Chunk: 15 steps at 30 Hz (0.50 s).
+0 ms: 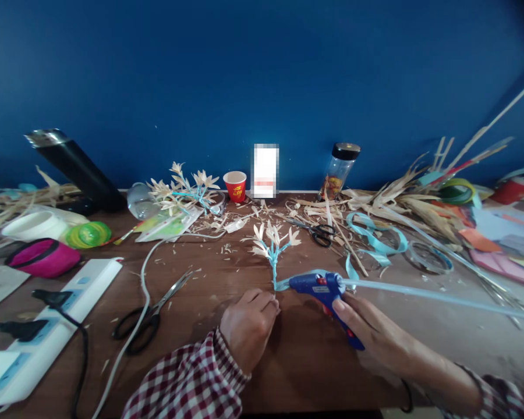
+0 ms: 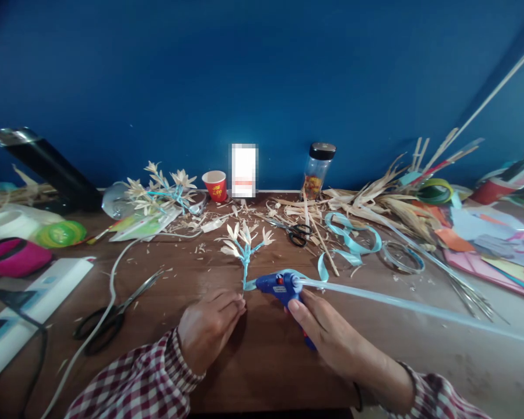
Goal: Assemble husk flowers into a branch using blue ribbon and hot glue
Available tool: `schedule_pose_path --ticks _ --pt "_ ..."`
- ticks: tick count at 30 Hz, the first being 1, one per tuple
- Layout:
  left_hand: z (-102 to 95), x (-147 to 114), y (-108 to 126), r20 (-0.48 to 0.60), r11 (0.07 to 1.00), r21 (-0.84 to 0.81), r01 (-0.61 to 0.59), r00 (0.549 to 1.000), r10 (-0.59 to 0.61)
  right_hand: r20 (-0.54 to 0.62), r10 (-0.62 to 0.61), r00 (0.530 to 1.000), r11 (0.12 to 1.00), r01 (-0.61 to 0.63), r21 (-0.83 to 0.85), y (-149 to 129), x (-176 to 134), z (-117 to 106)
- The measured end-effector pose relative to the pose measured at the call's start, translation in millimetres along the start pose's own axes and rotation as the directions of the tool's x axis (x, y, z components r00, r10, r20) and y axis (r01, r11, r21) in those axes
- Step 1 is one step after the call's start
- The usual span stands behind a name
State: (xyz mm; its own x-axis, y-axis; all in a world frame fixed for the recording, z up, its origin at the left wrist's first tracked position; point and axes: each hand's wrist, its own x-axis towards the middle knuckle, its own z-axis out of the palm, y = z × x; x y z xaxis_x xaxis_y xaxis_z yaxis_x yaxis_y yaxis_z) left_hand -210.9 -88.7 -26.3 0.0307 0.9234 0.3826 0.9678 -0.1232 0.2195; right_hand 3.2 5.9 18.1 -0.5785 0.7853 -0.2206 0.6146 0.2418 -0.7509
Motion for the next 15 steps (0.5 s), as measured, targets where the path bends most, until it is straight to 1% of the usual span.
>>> schedule_pose_path --ticks 2,3,6,8,11,15 --pt "-0.2 0 0 -0.007 1.000 0.019 -0.003 1.000 0.003 -0.016 0.006 1.000 1.000 -0.006 -0.005 0 1 1" --pt "-0.5 0 0 -0.011 1.000 0.031 -0.004 1.000 0.004 -0.016 -0.014 1.000 1.000 0.014 0.001 -1 2 2" --pt "-1.5 0 1 -0.009 0.999 0.053 0.000 1.000 0.001 0.004 -0.121 0.993 0.992 0.121 0.030 -8 4 5" --pt "-1.9 0 1 -0.008 0.999 0.054 0.000 1.000 0.001 0.023 -0.167 0.986 0.985 0.166 0.039 -13 5 5" --pt "-1.2 0 1 -0.010 0.999 0.046 -0.001 1.000 0.001 0.003 -0.191 0.982 0.981 0.191 0.013 -16 4 1" --pt "0.1 -2 -1 0.026 1.000 0.015 0.005 1.000 -0.006 -0.016 -0.191 0.982 0.982 0.191 0.014 -18 3 -4"
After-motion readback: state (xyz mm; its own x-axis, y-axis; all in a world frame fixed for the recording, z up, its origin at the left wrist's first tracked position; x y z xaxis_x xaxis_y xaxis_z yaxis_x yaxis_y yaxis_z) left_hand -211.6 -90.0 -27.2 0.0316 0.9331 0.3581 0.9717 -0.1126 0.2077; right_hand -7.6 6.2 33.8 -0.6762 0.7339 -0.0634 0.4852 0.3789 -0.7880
